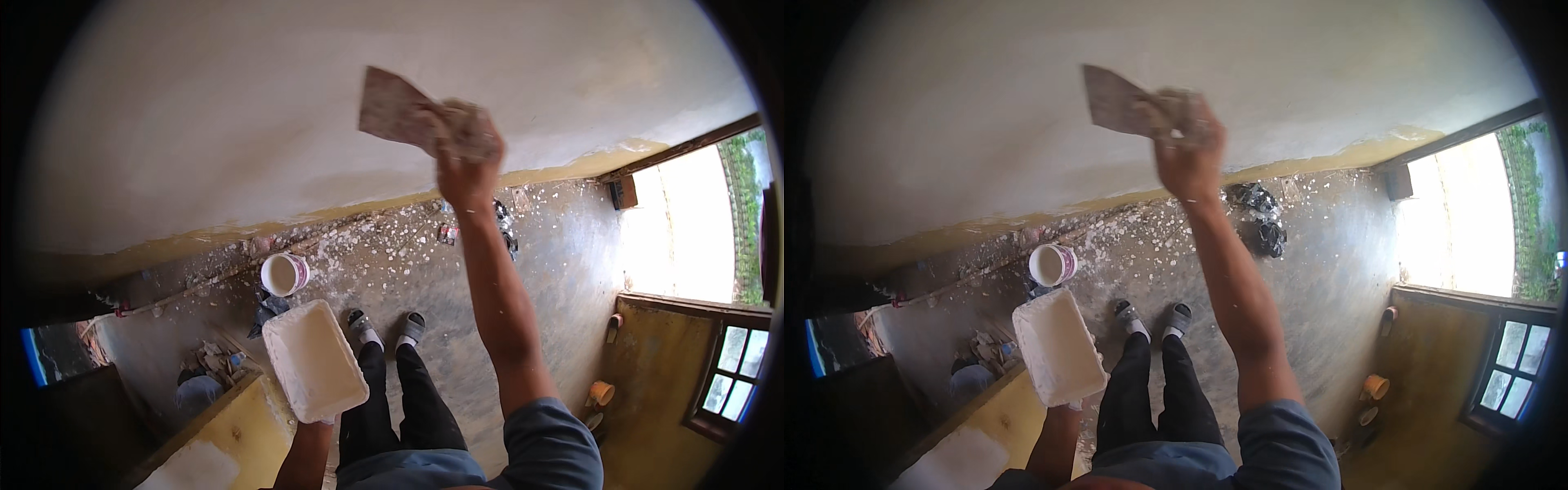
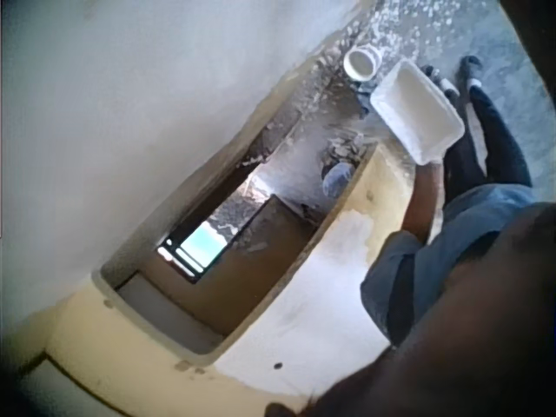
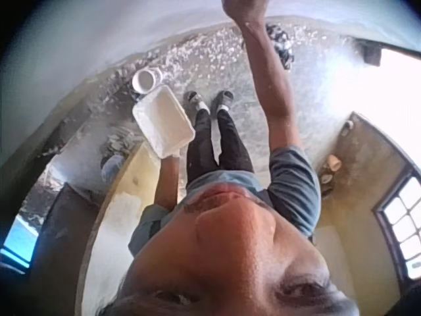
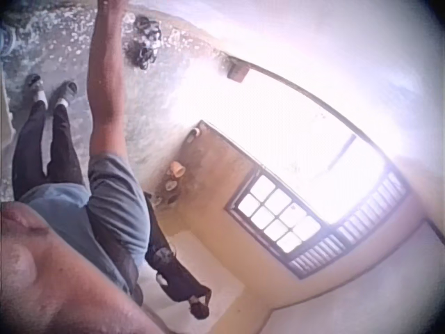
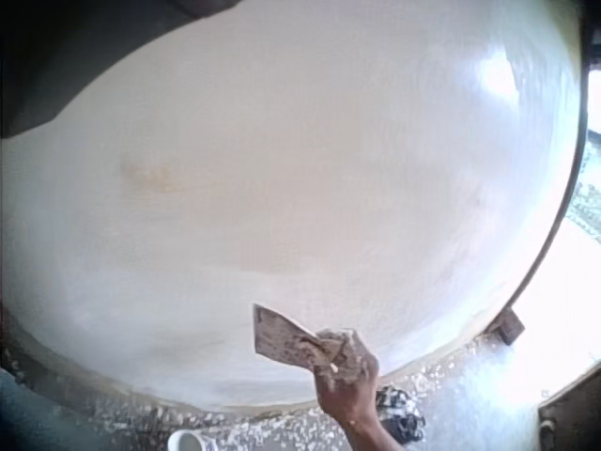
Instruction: The person patches a wall by using a putty knife to spread compound from a small container onto the surface and then smooths it out.
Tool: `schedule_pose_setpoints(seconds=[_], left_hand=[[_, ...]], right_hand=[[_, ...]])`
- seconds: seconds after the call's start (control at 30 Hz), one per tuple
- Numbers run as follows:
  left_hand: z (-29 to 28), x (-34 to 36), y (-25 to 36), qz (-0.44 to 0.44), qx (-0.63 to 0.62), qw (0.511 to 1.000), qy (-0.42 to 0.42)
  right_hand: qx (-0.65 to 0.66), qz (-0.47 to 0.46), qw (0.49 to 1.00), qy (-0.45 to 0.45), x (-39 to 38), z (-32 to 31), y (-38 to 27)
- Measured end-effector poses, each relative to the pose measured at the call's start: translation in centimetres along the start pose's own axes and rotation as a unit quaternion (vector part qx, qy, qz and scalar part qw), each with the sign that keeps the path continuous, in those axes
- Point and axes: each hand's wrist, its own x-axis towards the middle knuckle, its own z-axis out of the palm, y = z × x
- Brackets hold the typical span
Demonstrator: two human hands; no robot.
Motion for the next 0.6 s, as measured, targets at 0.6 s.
schedule_pose_setpoints(seconds=[0.6], left_hand=[[2.5,0.4,0.2,-0.021,0.047,0.999,-0.009]], right_hand=[[0.453,0.123,0.868,0.164,15.1,-8.5,-1.7]])
